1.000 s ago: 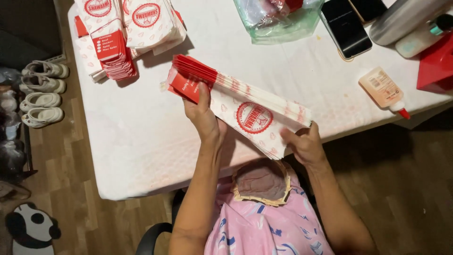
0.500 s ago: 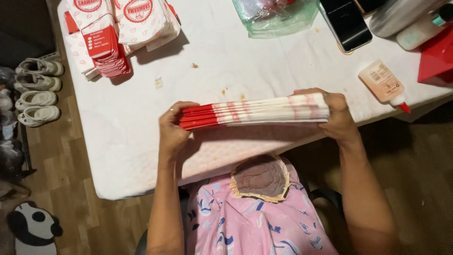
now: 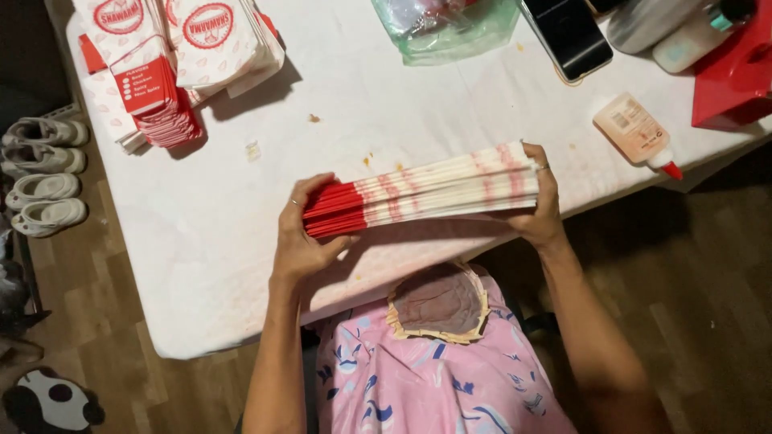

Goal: Sorting and stacking printed paper food wrappers on a table

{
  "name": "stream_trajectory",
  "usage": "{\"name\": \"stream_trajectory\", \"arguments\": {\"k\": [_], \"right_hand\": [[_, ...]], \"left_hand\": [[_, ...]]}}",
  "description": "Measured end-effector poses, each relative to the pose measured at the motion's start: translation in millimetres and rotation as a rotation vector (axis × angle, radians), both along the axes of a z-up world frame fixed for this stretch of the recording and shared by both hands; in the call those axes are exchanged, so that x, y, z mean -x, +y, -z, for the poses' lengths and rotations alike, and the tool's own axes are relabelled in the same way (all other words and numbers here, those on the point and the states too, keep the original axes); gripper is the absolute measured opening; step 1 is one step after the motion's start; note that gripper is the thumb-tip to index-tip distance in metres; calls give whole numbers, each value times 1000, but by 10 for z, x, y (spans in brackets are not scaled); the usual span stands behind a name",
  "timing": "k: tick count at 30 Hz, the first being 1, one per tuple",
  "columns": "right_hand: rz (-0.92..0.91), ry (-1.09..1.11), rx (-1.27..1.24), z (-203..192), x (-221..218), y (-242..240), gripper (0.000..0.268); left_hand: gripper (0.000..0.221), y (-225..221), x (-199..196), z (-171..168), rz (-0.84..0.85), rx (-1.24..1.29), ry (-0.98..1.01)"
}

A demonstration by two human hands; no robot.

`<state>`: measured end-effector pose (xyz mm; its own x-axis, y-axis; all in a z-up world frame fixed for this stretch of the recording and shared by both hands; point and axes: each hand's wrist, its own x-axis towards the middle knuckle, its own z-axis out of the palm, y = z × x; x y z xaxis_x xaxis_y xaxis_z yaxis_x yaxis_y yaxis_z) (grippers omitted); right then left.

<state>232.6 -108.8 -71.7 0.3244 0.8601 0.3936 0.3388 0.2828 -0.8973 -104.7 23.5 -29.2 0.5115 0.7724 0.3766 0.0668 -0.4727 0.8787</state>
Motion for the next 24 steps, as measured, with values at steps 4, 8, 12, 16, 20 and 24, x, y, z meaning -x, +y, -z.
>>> {"name": "stream_trajectory", "arguments": {"k": [4,8,12,16,20,24], "right_hand": [[-30,11,15,23,12,7,80],[-46,-45,-44,37,-32,26,82],[-71,-42,-29,-35,28,-35,83],[-79,-36,-44,-66,60,-81,86],[-169,-113,-79,-598,61,-27,130],[-93,-705,-151,-1156,170,-92,136]], "left_hand": [[98,-59,-62,-410,-47,-269,156],[120,-85,-372,-471,-57,-532,419],[140,-108,-657,-294,66,-527,1031],[133,-120,-652,-396,98,-502,1085],[134,-58,-659,-312,72,-551,1099],[130,-69,-659,-346,-7,-749,1114]]}}
